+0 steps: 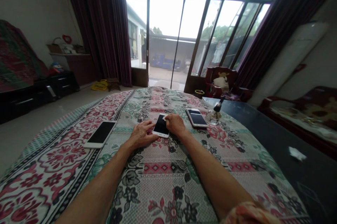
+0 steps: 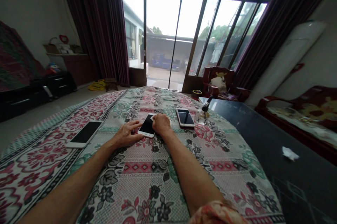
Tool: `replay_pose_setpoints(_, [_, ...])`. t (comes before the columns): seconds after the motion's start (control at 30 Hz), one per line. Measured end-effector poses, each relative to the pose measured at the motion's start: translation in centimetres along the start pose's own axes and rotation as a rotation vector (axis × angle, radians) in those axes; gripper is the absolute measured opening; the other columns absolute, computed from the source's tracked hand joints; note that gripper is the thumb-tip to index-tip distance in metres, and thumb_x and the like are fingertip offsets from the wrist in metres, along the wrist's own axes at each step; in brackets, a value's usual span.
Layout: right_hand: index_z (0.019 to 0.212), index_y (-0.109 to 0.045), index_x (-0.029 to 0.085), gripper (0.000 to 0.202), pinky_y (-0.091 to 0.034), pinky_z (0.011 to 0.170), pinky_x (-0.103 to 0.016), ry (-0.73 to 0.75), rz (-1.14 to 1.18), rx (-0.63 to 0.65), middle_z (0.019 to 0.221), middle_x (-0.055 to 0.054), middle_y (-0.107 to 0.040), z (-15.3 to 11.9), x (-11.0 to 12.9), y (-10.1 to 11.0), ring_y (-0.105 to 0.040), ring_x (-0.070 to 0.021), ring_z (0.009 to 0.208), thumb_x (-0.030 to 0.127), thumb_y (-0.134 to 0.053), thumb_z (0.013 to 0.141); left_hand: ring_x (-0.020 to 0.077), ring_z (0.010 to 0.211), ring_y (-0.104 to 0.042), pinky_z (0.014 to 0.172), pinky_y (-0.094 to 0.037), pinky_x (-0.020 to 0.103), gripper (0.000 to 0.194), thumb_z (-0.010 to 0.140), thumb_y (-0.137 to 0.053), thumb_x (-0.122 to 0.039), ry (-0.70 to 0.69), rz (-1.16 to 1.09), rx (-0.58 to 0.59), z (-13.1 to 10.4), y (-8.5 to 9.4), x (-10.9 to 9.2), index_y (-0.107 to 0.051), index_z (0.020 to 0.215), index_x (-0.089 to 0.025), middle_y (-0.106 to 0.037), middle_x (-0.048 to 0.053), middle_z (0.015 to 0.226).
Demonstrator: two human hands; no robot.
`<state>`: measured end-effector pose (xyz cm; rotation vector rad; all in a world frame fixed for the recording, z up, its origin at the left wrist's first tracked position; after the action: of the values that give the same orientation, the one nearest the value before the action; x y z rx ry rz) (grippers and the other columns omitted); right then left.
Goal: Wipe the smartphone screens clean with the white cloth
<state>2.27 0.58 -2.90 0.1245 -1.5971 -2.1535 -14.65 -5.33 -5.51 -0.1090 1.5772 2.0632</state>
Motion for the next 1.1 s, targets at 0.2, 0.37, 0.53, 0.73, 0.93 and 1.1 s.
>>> replay_pose_setpoints(0.2, [0.097,-0.074,0.021,0.030,-0.041,0.093,-0.027,0.199,0.060,0.012,0.104,-0.007,-0.071,-0.2,1.3,-0.1,-0.062,-0.0194,0.099,0.015,-0.050,0.079,0.0266,0.121,-0.051,0.103,-0.038,0.039,0.052,0.072,-0.065,-0.044,-0.023,0.012,-0.001,0.0,0.0,0.0,-0.063,0.120,-0.024,-0.056,0.007,0.131])
replay_pose_setpoints(0.37, [0.103,-0.070,0.021,0.032,-0.039,0.093,-0.028,0.184,0.022,-0.007,0.108,-0.008,-0.069,0.7,1.3,-0.5,-0.059,-0.0197,0.102,0.015,-0.046,0.084,0.0255,0.122,-0.050,0.103,-0.038,0.038,0.050,0.072,-0.066,-0.044,-0.019,0.011,-0.005,0.1,-0.1,0.2,-0.063,0.119,-0.026,-0.056,0.007,0.132])
replay_pose_setpoints(0.53, [0.103,-0.069,0.021,0.033,-0.040,0.087,-0.028,0.146,-0.032,0.049,0.106,-0.008,-0.069,2.5,0.7,-1.3,-0.060,-0.0199,0.099,0.013,-0.044,0.084,0.0273,0.121,-0.052,0.103,-0.038,0.037,0.052,0.072,-0.066,-0.045,-0.034,-0.007,-0.011,0.3,0.0,0.1,-0.064,0.118,-0.022,-0.057,0.009,0.130])
replay_pose_setpoints(0.73, [0.095,-0.069,0.020,0.029,-0.040,0.086,-0.027,0.233,-0.053,0.081,0.102,-0.008,-0.070,2.6,0.9,-1.0,-0.060,-0.0190,0.096,0.011,-0.045,0.083,0.0270,0.121,-0.052,0.102,-0.039,0.040,0.052,0.072,-0.066,-0.046,-0.017,-0.014,-0.003,0.3,0.0,0.1,-0.064,0.118,-0.023,-0.057,0.008,0.131])
replay_pose_setpoints(0.93, [0.095,-0.069,0.020,0.032,-0.038,0.090,-0.030,0.470,0.042,0.113,0.102,-0.006,-0.069,0.6,1.7,-0.1,-0.059,-0.0183,0.096,0.006,-0.045,0.079,0.0273,0.121,-0.051,0.103,-0.039,0.041,0.053,0.070,-0.067,-0.048,-0.002,-0.002,-0.015,0.3,-0.1,0.1,-0.064,0.115,-0.022,-0.056,0.007,0.131])
replay_pose_setpoints(1.1, [0.105,-0.067,0.021,0.039,-0.037,0.094,-0.031,0.564,0.141,0.079,0.114,-0.004,-0.066,-1.0,1.9,0.0,-0.057,-0.0179,0.101,0.004,-0.045,0.078,0.0261,0.120,-0.051,0.102,-0.038,0.038,0.050,0.070,-0.067,-0.047,-0.021,-0.002,-0.013,0.3,-0.1,0.0,-0.063,0.113,-0.022,-0.057,0.006,0.130])
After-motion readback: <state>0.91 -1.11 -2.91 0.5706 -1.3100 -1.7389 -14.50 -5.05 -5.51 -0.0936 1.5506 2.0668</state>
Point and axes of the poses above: each hand's wrist, its own z-axis towards the middle knuckle, its own y-axis out of the back of the hand, x = y × z, the point moved 3 cm from there along z, towards the middle knuckle
